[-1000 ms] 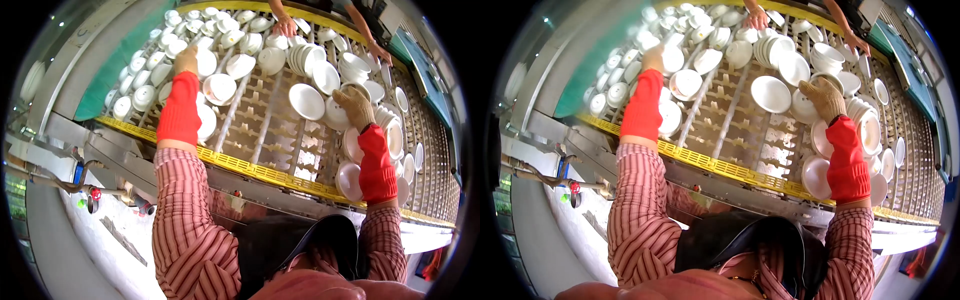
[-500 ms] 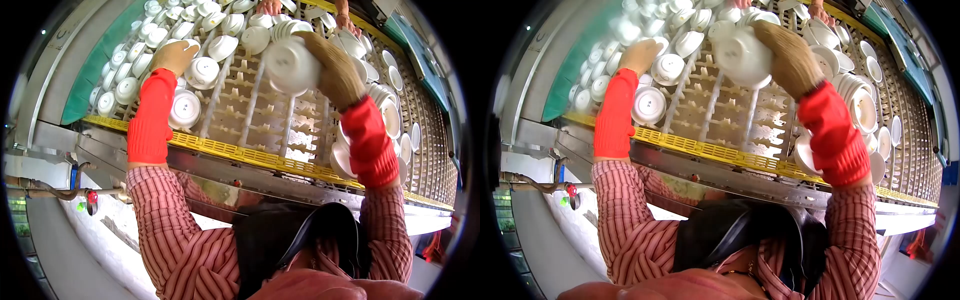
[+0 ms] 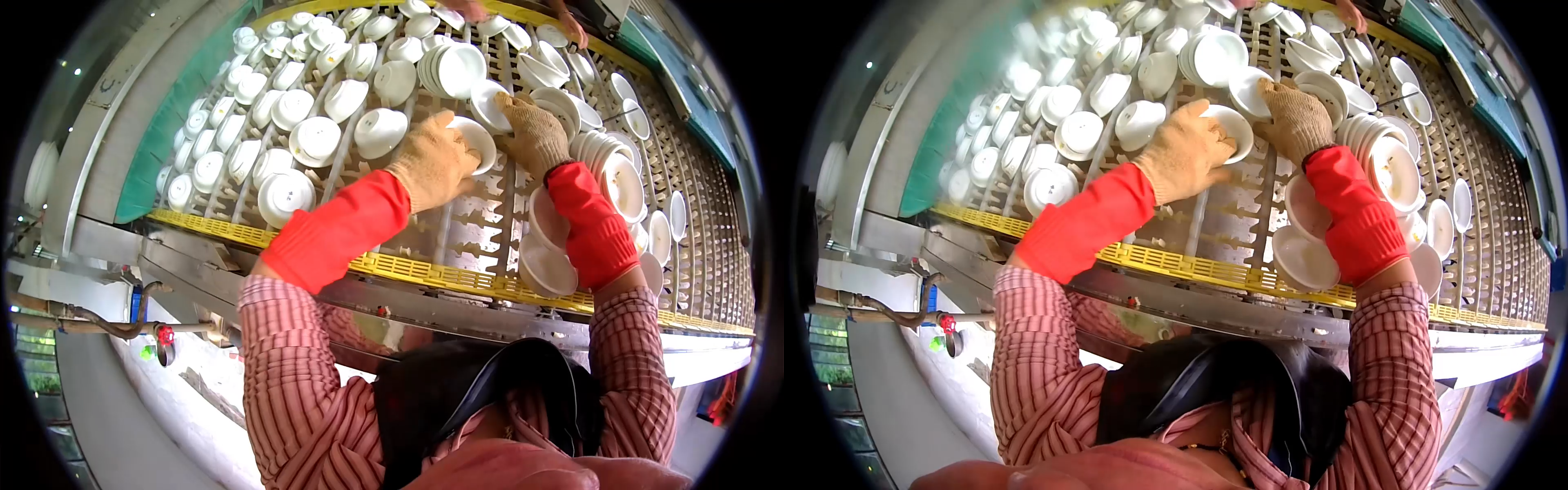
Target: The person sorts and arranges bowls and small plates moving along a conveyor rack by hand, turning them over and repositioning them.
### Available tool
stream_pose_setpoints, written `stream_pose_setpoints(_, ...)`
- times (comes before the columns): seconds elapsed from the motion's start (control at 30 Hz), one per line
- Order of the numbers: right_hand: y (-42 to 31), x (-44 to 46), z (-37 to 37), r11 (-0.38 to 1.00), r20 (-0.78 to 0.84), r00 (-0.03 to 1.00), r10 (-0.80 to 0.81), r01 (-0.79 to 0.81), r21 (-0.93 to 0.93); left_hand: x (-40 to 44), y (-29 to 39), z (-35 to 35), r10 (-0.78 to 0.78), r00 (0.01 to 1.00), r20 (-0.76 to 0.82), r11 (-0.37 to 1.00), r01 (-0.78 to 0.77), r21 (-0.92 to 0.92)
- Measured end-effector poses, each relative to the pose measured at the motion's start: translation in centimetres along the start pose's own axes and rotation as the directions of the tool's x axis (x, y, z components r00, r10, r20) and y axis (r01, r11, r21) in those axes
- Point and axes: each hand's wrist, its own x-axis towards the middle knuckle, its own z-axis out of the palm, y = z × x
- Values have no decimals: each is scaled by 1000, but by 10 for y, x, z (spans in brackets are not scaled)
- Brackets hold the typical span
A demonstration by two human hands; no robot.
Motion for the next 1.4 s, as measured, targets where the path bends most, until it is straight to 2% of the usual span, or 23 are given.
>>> stream_pose_setpoints(0.1,4,1,2,999,28,999,35,-36,31,3,-4,-1,-108,972,207,993,117,-34)
stream_pose_setpoints(0.17,6,-4,4,996,-13,995,94,-94,10,-2,-6,-16,-298,931,209,862,356,-359)
stream_pose_setpoints(0.2,9,-6,2,989,35,989,144,-142,-46,-9,-7,-26,-386,893,232,736,450,-506)
stream_pose_setpoints(0.23,14,-8,4,977,82,978,194,-185,-105,-11,-3,-46,-534,731,426,368,654,-661)
stream_pose_setpoints(0.27,20,-11,8,961,129,962,242,-219,-167,-21,-6,-60,-573,691,441,218,647,-731)
stream_pose_setpoints(0.3,30,-17,24,971,13,990,138,-133,-197,-26,-13,-82,-588,602,540,130,730,-671)
stream_pose_setpoints(0.4,9,-22,-13,996,106,991,82,-79,-37,-77,-26,-100,-633,435,640,-45,805,-592)
stream_pose_setpoints(0.5,2,-33,-29,925,-56,998,38,-14,380,-126,-29,-80,-866,427,260,353,891,-285)
stream_pose_setpoints(0.53,4,-31,-36,943,-69,995,-65,84,321,-124,-26,-84,-808,561,181,560,826,-62)
stream_pose_setpoints(0.6,9,-27,-49,938,-93,959,-269,282,200,-129,-42,-72,-798,590,122,603,788,129)
stream_pose_setpoints(0.67,-4,-17,-46,863,-240,942,-236,316,393,-123,-48,-61,-805,583,111,593,795,128)
stream_pose_setpoints(0.77,-22,5,-30,840,-383,896,-223,376,391,-114,-42,-53,-782,619,79,623,767,153)
stream_pose_setpoints(0.8,-23,4,-22,747,-139,986,-91,160,645,-112,-36,-52,-770,635,69,636,753,168)
stream_pose_setpoints(0.83,-28,3,-18,606,116,992,48,-121,786,-109,-29,-55,-762,641,89,645,743,179)
stream_pose_setpoints(0.9,-23,-9,-23,927,97,995,9,-44,371,-98,-18,-61,-754,649,104,655,730,192)
stream_pose_setpoints(0.97,-5,-33,-14,967,126,988,88,-115,225,-89,-9,-60,-665,746,13,736,653,178)
stream_pose_setpoints(1.07,40,-40,12,886,9,1000,-4,-1,463,-75,7,-61,-533,846,14,836,524,159)
stream_pose_setpoints(1.1,55,-41,12,930,25,999,-47,35,367,-77,10,-60,-478,878,10,873,474,116)
stream_pose_setpoints(1.17,120,-36,10,952,-69,958,-277,284,116,-84,10,-61,-381,923,-50,923,383,43)
stream_pose_setpoints(1.23,131,-38,-22,984,83,984,-157,163,-75,-98,8,-63,-487,872,-53,863,489,129)
stream_pose_setpoints(1.27,126,-41,-55,981,230,967,113,-72,-178,-99,6,-66,-535,843,-66,826,537,172)
stream_pose_setpoints(1.33,222,-74,-47,993,-58,998,15,-21,-113,-93,11,-64,-559,824,-96,812,567,138)
stream_pose_setpoints(1.4,269,-102,-79,864,-18,997,-71,53,-500,-87,10,-57,-550,823,-142,817,566,113)
